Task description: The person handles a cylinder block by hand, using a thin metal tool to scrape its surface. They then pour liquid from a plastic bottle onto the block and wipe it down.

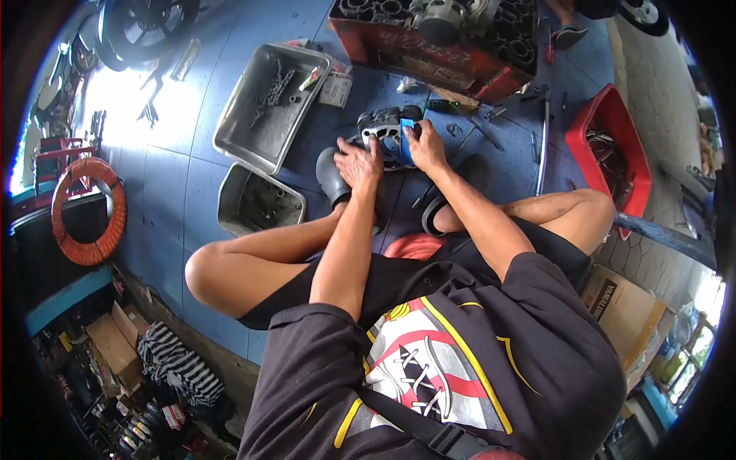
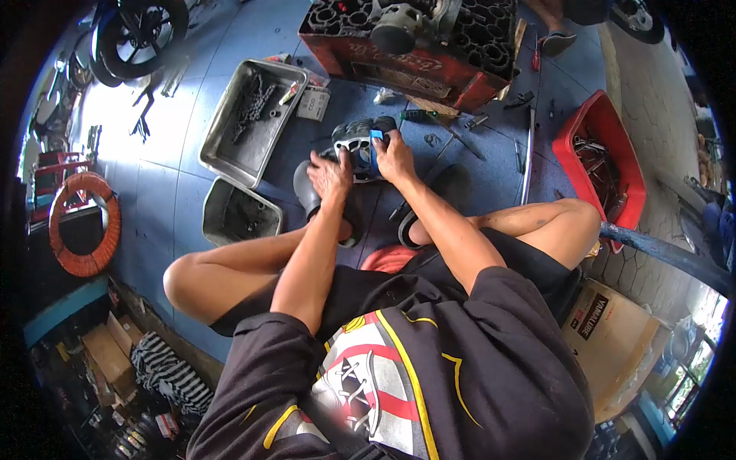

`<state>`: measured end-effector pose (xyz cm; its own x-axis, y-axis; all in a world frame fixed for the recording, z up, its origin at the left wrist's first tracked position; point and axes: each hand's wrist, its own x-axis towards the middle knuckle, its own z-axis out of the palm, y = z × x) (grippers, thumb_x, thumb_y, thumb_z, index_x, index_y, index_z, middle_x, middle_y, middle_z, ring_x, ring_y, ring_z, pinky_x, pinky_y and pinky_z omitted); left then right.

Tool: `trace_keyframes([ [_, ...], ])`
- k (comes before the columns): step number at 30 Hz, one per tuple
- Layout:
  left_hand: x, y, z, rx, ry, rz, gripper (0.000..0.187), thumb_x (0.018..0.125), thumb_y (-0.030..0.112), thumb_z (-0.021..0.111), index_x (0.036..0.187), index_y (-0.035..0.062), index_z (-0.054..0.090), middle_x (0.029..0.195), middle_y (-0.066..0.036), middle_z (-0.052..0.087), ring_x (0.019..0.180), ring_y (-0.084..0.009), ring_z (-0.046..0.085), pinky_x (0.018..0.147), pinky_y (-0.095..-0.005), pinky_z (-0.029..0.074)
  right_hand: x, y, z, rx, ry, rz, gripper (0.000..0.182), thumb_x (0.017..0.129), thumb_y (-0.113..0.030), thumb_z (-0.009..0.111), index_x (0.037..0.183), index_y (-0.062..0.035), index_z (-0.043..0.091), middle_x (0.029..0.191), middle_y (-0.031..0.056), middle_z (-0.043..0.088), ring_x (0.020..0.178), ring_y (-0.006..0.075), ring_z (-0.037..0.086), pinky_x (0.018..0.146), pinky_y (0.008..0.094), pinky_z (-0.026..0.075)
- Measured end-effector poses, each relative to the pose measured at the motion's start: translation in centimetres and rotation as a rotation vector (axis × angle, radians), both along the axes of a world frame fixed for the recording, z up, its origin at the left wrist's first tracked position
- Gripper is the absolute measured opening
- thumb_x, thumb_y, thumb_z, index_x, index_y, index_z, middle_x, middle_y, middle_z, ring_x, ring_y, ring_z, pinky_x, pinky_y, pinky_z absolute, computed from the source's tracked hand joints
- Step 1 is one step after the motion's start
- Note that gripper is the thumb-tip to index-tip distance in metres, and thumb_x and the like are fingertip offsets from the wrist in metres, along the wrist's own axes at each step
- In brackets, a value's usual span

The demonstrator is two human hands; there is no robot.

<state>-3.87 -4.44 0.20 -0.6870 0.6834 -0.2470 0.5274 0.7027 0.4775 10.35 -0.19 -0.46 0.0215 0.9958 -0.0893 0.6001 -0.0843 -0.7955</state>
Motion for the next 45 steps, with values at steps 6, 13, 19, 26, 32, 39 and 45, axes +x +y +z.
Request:
trace_keyframes([
  [6, 0.3, 2.0, 0.0, 0.306, 0.381, -0.206, 0.069, 0.091, 0.045, 0.055, 0.137, -0.0031, 0.039, 0.131, -0.029, 0.045, 0.126, -0.0433, 0.042, 0.108, -0.0486, 0.03, 3.2, 0.0, -1.8, 0.197, -0.021, 0.187, 0.021, 0.082, -0.014, 0.07, 0.092, -0.0023, 0.056, 0.085, 0.015, 0.059, 0.088, 0.0366, 0.056, 0.082, 0.0463, 0.043],
  [13, 1.1, 4.8, -2.5, 0.288, 0.21, -0.227, 0.043, 0.097, 0.036, 0.048, 0.119, 0.0015, 0.06, 0.118, -0.02, 0.059, 0.117, -0.0357, 0.052, 0.107, -0.0478, 0.032, 1.7, -2.7, -4.5, 0.363, -0.071, -0.036, 0.027, 0.075, -0.007, 0.076, 0.091, -0.0031, 0.055, 0.102, 0.0195, 0.052, 0.109, 0.0394, 0.047, 0.095, 0.0486, 0.038],
  [19, 1.5, 5.1, -4.1, 0.32, 0.307, -0.161, 0.033, 0.098, 0.031, 0.047, 0.096, 0.0032, 0.065, 0.095, -0.016, 0.064, 0.095, -0.0354, 0.059, 0.092, -0.0472, 0.04, -1.3, 3.3, -1.3, 0.386, -0.146, 0.067, 0.032, 0.074, -0.015, 0.081, 0.092, -0.0072, 0.056, 0.128, 0.0256, 0.044, 0.122, 0.0417, 0.042, 0.098, 0.0526, 0.036],
  [26, 1.4, 6.0, -4.2, 0.339, 0.304, -0.111, 0.029, 0.095, 0.03, 0.051, 0.087, 0.0034, 0.061, 0.087, -0.017, 0.061, 0.089, -0.0351, 0.058, 0.088, -0.0469, 0.039, 2.1, 2.0, -4.9, 0.435, -0.081, 0.131, 0.028, 0.077, -0.023, 0.08, 0.089, -0.0092, 0.059, 0.128, 0.025, 0.044, 0.123, 0.0408, 0.04, 0.1, 0.0509, 0.034],
  [32, 1.6, 5.9, -4.3, 0.305, 0.295, -0.101, 0.03, 0.095, 0.032, 0.053, 0.09, 0.0036, 0.062, 0.089, -0.016, 0.062, 0.09, -0.0342, 0.058, 0.087, -0.0459, 0.038, 3.1, 1.4, -4.4, 0.488, -0.143, 0.185, 0.023, 0.078, -0.021, 0.079, 0.083, -0.0085, 0.06, 0.123, 0.0218, 0.047, 0.121, 0.0393, 0.043, 0.1, 0.0503, 0.034],
  [39, 1.7, 5.7, -4.0, 0.326, 0.276, -0.101, 0.032, 0.094, 0.034, 0.053, 0.091, 0.0039, 0.063, 0.09, -0.017, 0.063, 0.092, -0.0354, 0.058, 0.089, -0.0468, 0.037, -0.2, 3.8, -1.8, 0.427, -0.109, 0.192, 0.023, 0.078, -0.022, 0.079, 0.083, -0.008, 0.062, 0.123, 0.023, 0.049, 0.12, 0.0404, 0.044, 0.098, 0.0525, 0.035],
  [45, 1.9, 5.7, -4.7, 0.342, 0.292, -0.049, 0.031, 0.092, 0.035, 0.056, 0.088, 0.0053, 0.064, 0.087, -0.017, 0.062, 0.093, -0.0351, 0.058, 0.09, -0.0473, 0.037, 1.9, 3.1, -4.1, 0.495, -0.098, 0.215, 0.022, 0.08, -0.023, 0.077, 0.081, -0.0093, 0.06, 0.122, 0.02, 0.048, 0.121, 0.0388, 0.043, 0.097, 0.0523, 0.034],
])
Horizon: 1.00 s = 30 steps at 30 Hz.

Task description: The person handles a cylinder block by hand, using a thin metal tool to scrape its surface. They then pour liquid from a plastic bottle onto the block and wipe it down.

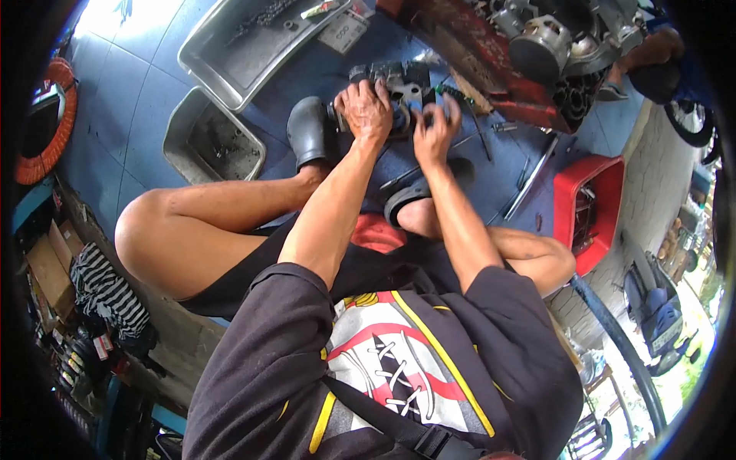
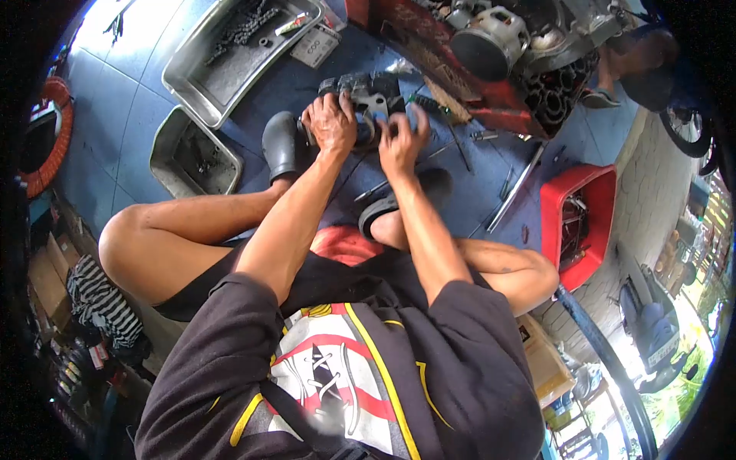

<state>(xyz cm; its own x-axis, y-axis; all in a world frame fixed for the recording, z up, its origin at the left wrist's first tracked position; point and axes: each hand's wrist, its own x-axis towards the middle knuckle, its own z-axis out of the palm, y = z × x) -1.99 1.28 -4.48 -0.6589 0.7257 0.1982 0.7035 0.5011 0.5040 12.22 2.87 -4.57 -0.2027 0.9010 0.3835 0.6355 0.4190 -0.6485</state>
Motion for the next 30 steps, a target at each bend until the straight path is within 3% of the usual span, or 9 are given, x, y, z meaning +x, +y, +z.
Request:
trace_keyframes([
  [4, 0.2, 0.4, 0.2, -0.024, -0.019, 0.124, 0.033, 0.093, 0.035, 0.055, 0.089, 0.0038, 0.063, 0.089, -0.017, 0.063, 0.093, -0.035, 0.058, 0.091, -0.0468, 0.037, -0.6, 0.8, 1.6, -0.083, -0.011, -0.017, 0.019, 0.079, -0.018, 0.077, 0.085, -0.009, 0.062, 0.119, 0.0184, 0.051, 0.118, 0.0374, 0.045, 0.096, 0.0497, 0.035],
  [6, 0.0, 0.5, -0.1, 0.012, 0.003, 0.119, 0.034, 0.094, 0.036, 0.054, 0.088, 0.0043, 0.064, 0.089, -0.018, 0.063, 0.092, -0.0354, 0.058, 0.091, -0.0472, 0.037, 2.5, -1.8, -1.8, -0.044, -0.052, 0.004, 0.018, 0.073, -0.007, 0.075, 0.086, -0.0093, 0.062, 0.121, 0.0195, 0.05, 0.118, 0.0393, 0.046, 0.098, 0.0505, 0.035],
  [11, -0.1, 0.9, -0.6, 0.012, -0.011, 0.149, 0.034, 0.093, 0.038, 0.055, 0.089, 0.0054, 0.064, 0.089, -0.018, 0.063, 0.091, -0.0354, 0.058, 0.088, -0.0482, 0.037, -0.2, 1.6, 0.7, -0.04, -0.098, 0.041, 0.02, 0.082, -0.023, 0.076, 0.088, -0.0102, 0.062, 0.122, 0.0193, 0.048, 0.118, 0.039, 0.045, 0.096, 0.051, 0.034],
  [17, 0.0, 1.4, -0.6, -0.004, 0.015, 0.196, 0.032, 0.092, 0.037, 0.056, 0.089, 0.0052, 0.062, 0.088, -0.016, 0.061, 0.09, -0.0351, 0.058, 0.086, -0.0474, 0.036, 0.3, 1.3, -1.5, -0.02, 0.013, -0.04, 0.025, 0.079, -0.028, 0.079, 0.083, -0.0091, 0.062, 0.123, 0.017, 0.048, 0.118, 0.034, 0.046, 0.097, 0.0504, 0.036],
  [21, 0.1, 1.2, -0.1, -0.007, -0.028, 0.19, 0.029, 0.093, 0.033, 0.055, 0.088, 0.0054, 0.062, 0.087, -0.017, 0.06, 0.089, -0.0336, 0.057, 0.086, -0.0472, 0.036, -4.0, 5.5, 2.1, 0.027, -0.079, 0.093, 0.029, 0.075, -0.027, 0.083, 0.084, -0.0079, 0.063, 0.123, 0.0161, 0.048, 0.118, 0.0345, 0.046, 0.097, 0.0523, 0.035],
  [25, 0.1, 1.3, -0.5, 0.007, 0.025, 0.19, 0.03, 0.093, 0.034, 0.056, 0.087, 0.0054, 0.062, 0.087, -0.017, 0.06, 0.089, -0.0341, 0.057, 0.086, -0.0467, 0.036, 1.4, 0.7, -3.2, -0.094, 0.033, 0.024, 0.027, 0.076, -0.024, 0.082, 0.084, -0.0077, 0.062, 0.123, 0.0195, 0.048, 0.12, 0.0353, 0.045, 0.1, 0.0516, 0.034],
  [30, 0.2, 1.2, -0.2, 0.0, -0.011, 0.189, 0.03, 0.093, 0.035, 0.056, 0.087, 0.0057, 0.062, 0.087, -0.015, 0.061, 0.089, -0.0346, 0.057, 0.085, -0.0468, 0.037, -3.8, 5.9, 2.8, -0.027, -0.051, 0.155, 0.026, 0.079, -0.026, 0.079, 0.085, -0.0075, 0.062, 0.123, 0.0225, 0.049, 0.119, 0.0376, 0.044, 0.1, 0.048, 0.033],
])
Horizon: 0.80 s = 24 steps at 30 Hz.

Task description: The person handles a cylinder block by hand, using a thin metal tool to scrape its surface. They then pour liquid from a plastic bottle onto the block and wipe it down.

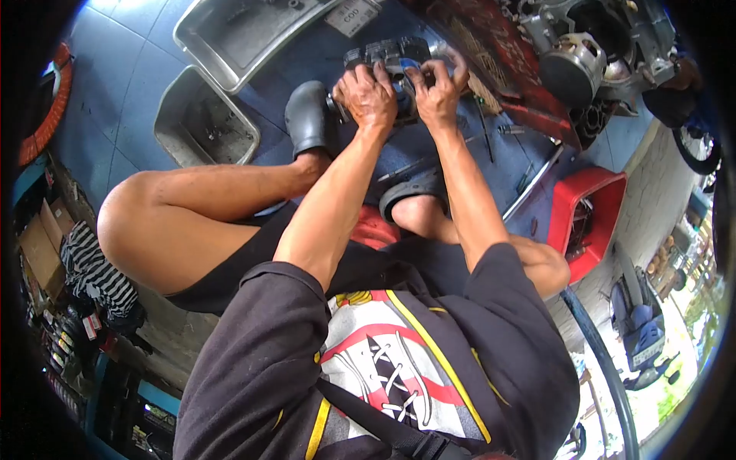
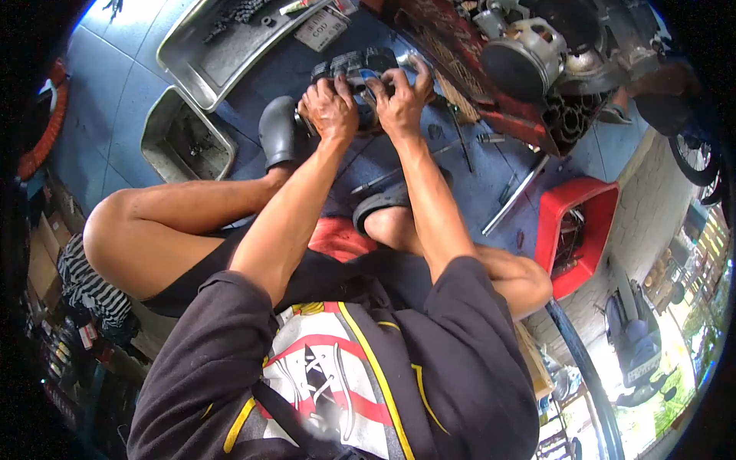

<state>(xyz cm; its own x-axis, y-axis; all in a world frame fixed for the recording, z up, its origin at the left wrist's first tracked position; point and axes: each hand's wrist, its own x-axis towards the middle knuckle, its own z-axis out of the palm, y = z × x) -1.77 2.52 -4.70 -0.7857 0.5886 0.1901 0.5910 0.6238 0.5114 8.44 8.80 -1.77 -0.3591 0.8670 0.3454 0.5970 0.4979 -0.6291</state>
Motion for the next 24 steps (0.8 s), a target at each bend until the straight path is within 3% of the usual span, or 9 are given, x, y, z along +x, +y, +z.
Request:
trace_keyframes([
  [4, -0.1, 0.1, 0.3, 0.008, 0.006, -0.004, 0.03, 0.094, 0.034, 0.055, 0.088, 0.0056, 0.062, 0.087, -0.016, 0.061, 0.088, -0.0344, 0.056, 0.085, -0.0466, 0.036, 5.0, -4.1, -5.2, -0.013, 0.093, -0.093, 0.027, 0.078, -0.027, 0.08, 0.084, -0.0081, 0.061, 0.122, 0.0193, 0.049, 0.118, 0.0361, 0.046, 0.101, 0.0478, 0.033],
  [8, -0.1, -0.1, 0.4, -0.004, -0.021, -0.018, 0.03, 0.094, 0.034, 0.054, 0.088, 0.005, 0.062, 0.087, -0.017, 0.06, 0.089, -0.0349, 0.056, 0.086, -0.0465, 0.036, -0.7, 0.9, -0.4, 0.036, 0.018, 0.014, 0.029, 0.077, -0.03, 0.08, 0.084, -0.008, 0.062, 0.125, 0.0205, 0.048, 0.119, 0.0362, 0.045, 0.1, 0.05, 0.034],
  [12, -0.1, 0.1, 0.1, 0.018, -0.022, -0.009, 0.03, 0.094, 0.034, 0.055, 0.09, 0.0047, 0.062, 0.087, -0.017, 0.059, 0.091, -0.0346, 0.056, 0.087, -0.047, 0.036, 3.7, -1.7, -3.4, -0.16, 0.169, 0.036, 0.031, 0.081, -0.034, 0.077, 0.084, -0.0063, 0.062, 0.127, 0.0213, 0.046, 0.124, 0.0358, 0.041, 0.104, 0.0497, 0.029],
  [14, -0.1, 0.2, 0.1, 0.019, -0.009, 0.007, 0.03, 0.094, 0.033, 0.054, 0.089, 0.0044, 0.06, 0.089, -0.017, 0.059, 0.091, -0.0349, 0.056, 0.088, -0.0478, 0.035, 4.1, -1.2, -3.1, -0.031, 0.08, 0.106, 0.024, 0.081, -0.024, 0.077, 0.083, -0.0056, 0.062, 0.129, 0.0214, 0.044, 0.123, 0.0378, 0.042, 0.103, 0.0493, 0.031],
  [18, 0.1, 0.2, 0.3, 0.021, -0.031, 0.026, 0.029, 0.094, 0.033, 0.055, 0.087, 0.0055, 0.061, 0.086, -0.015, 0.059, 0.089, -0.0342, 0.056, 0.087, -0.0476, 0.036, 0.7, 2.7, 0.4, -0.021, -0.048, 0.311, 0.02, 0.076, -0.023, 0.079, 0.083, -0.011, 0.065, 0.131, 0.0193, 0.044, 0.122, 0.0373, 0.043, 0.102, 0.0489, 0.031],
  [24, -0.2, 0.1, 0.1, -0.006, 0.016, 0.016, 0.03, 0.094, 0.034, 0.055, 0.089, 0.0056, 0.062, 0.089, -0.015, 0.061, 0.091, -0.0337, 0.057, 0.088, -0.0472, 0.036, 0.7, 3.3, 0.1, -0.019, -0.014, 0.363, 0.018, 0.075, -0.022, 0.078, 0.083, -0.0115, 0.065, 0.133, 0.0191, 0.044, 0.123, 0.0375, 0.043, 0.102, 0.0492, 0.032],
])
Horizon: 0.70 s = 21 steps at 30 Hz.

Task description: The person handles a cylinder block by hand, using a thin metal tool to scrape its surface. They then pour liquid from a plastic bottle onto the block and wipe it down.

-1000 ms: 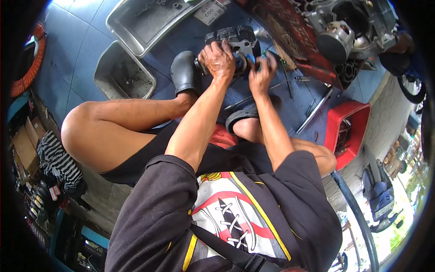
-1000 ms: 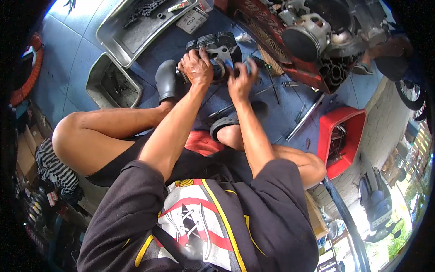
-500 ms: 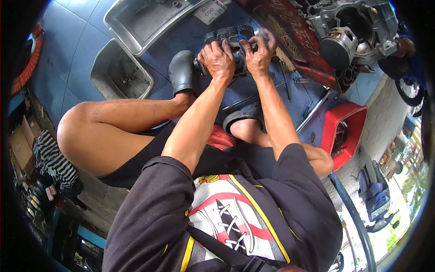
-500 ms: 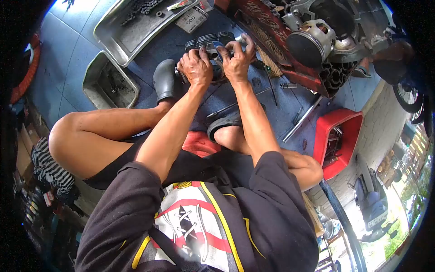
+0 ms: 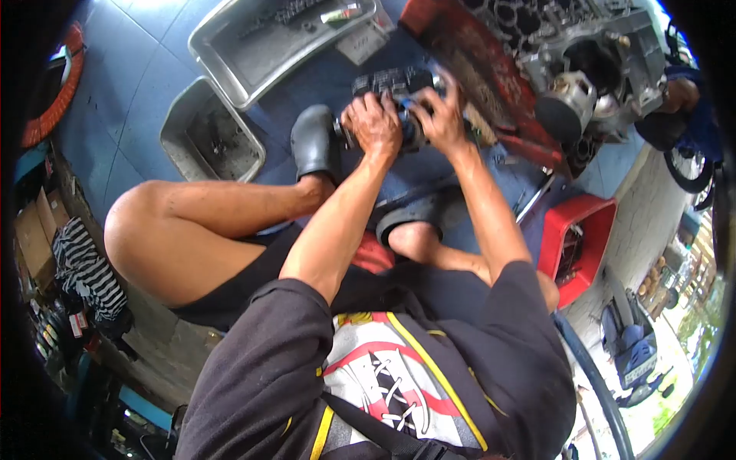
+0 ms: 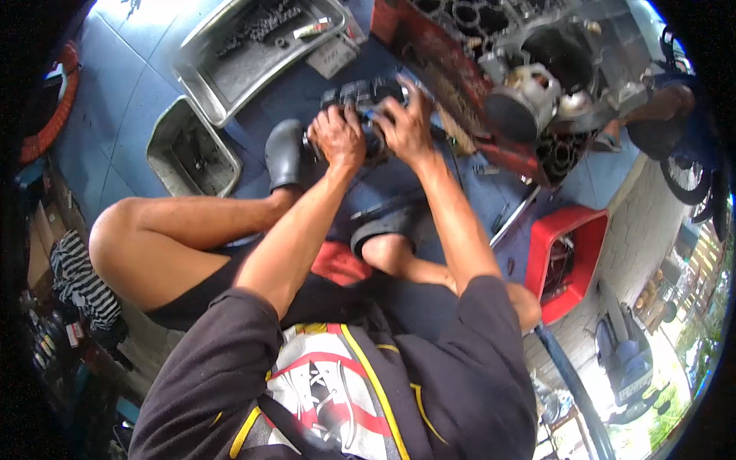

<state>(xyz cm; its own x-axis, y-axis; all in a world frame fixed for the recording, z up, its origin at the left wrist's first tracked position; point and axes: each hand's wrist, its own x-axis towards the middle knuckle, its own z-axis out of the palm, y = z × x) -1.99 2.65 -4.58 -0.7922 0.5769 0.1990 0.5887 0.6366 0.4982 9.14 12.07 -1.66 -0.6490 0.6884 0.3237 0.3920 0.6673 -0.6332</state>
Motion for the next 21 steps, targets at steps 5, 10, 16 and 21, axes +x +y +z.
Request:
trace_keyframes([
  [5, 0.5, 0.5, 0.4, 0.013, -0.045, 0.027, 0.031, 0.095, 0.034, 0.053, 0.088, 0.0045, 0.06, 0.089, -0.017, 0.06, 0.09, -0.0353, 0.056, 0.088, -0.047, 0.037, 1.1, -1.8, -0.1, -0.031, 0.011, -0.088, 0.018, 0.079, -0.019, 0.076, 0.087, -0.0089, 0.063, 0.132, 0.0183, 0.046, 0.121, 0.0367, 0.045, 0.101, 0.0502, 0.034],
  [10, 0.5, 0.2, 0.6, 0.005, -0.043, 0.011, 0.03, 0.095, 0.033, 0.053, 0.09, 0.0043, 0.06, 0.087, -0.017, 0.059, 0.088, -0.0351, 0.056, 0.084, -0.0477, 0.037, 2.3, -5.3, -2.7, -0.014, 0.055, -0.39, 0.024, 0.083, -0.026, 0.075, 0.089, -0.0071, 0.063, 0.129, 0.0236, 0.046, 0.122, 0.0405, 0.044, 0.102, 0.0505, 0.034],
  [16, 0.7, 0.6, 0.1, 0.021, -0.006, 0.084, 0.028, 0.09, 0.031, 0.06, 0.086, 0.0038, 0.058, 0.086, -0.016, 0.056, 0.089, -0.0336, 0.055, 0.089, -0.0464, 0.036, 2.5, -6.5, -5.4, 0.017, 0.172, -0.467, 0.023, 0.084, -0.024, 0.075, 0.087, -0.0055, 0.062, 0.124, 0.0237, 0.051, 0.119, 0.039, 0.047, 0.1, 0.0516, 0.036],
  [21, 0.5, 0.3, 0.4, -0.032, -0.085, 0.071, 0.028, 0.092, 0.033, 0.058, 0.088, 0.0046, 0.058, 0.088, -0.017, 0.056, 0.092, -0.035, 0.053, 0.088, -0.0478, 0.037, 0.1, -4.8, -2.5, 0.094, 0.025, -0.464, 0.025, 0.085, -0.025, 0.074, 0.086, -0.0039, 0.06, 0.116, 0.0237, 0.052, 0.124, 0.0376, 0.042, 0.103, 0.0519, 0.033],
])
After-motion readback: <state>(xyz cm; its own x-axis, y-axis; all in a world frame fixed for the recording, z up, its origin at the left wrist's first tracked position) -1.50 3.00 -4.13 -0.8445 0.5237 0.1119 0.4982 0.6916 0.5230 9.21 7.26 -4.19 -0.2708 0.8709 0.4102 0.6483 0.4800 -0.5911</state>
